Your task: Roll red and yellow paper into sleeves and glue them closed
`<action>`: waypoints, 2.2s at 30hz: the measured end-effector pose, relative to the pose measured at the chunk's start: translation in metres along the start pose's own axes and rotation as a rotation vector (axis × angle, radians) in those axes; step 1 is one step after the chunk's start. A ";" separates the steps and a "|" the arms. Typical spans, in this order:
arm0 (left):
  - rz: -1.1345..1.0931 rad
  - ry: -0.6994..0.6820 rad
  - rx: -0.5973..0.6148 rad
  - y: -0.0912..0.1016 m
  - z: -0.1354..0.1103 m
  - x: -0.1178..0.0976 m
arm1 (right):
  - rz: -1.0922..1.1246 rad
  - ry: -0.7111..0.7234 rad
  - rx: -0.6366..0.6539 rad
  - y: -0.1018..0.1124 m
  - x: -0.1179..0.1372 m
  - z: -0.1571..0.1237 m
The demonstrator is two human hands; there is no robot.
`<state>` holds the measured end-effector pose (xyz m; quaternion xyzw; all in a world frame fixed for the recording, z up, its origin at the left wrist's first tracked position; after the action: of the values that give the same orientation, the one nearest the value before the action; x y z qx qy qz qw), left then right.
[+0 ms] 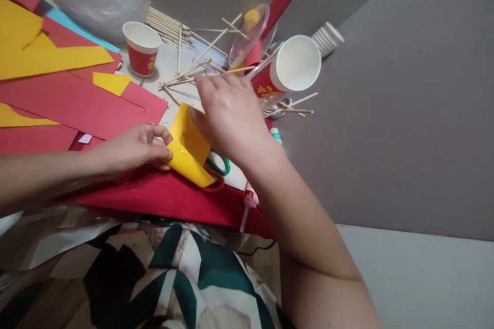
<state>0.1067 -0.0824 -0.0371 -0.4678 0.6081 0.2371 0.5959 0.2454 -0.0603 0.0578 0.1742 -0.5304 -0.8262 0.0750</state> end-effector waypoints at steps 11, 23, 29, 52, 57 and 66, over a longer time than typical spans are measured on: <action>-0.001 -0.078 -0.029 0.004 0.001 0.002 | 0.117 -0.067 0.158 -0.022 0.005 0.010; -0.032 -0.013 -0.085 0.001 -0.002 -0.003 | 0.334 0.064 -0.061 0.002 0.006 -0.055; -0.043 -0.017 -0.093 0.003 0.001 -0.002 | 0.286 0.085 -0.006 -0.006 0.016 -0.056; -0.040 0.020 -0.136 0.004 0.002 -0.002 | 0.222 0.092 0.036 -0.010 0.018 -0.062; -0.050 0.019 -0.129 0.005 0.001 -0.002 | 0.185 0.106 0.017 -0.010 0.019 -0.061; -0.061 0.028 -0.140 0.004 0.002 -0.002 | 0.141 0.121 0.060 -0.009 0.021 -0.061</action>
<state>0.1041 -0.0782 -0.0371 -0.5301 0.5835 0.2543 0.5603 0.2489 -0.1154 0.0224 0.1881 -0.5603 -0.7907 0.1599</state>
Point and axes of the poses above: each hand's wrist, its own z-axis towards the middle knuckle, its own y-axis out of the back of the hand, x = y × z, the point moved 4 cm from there along z, towards the middle knuckle, and after that the axes turned 12 degrees about -y, right-handed, at the moved point
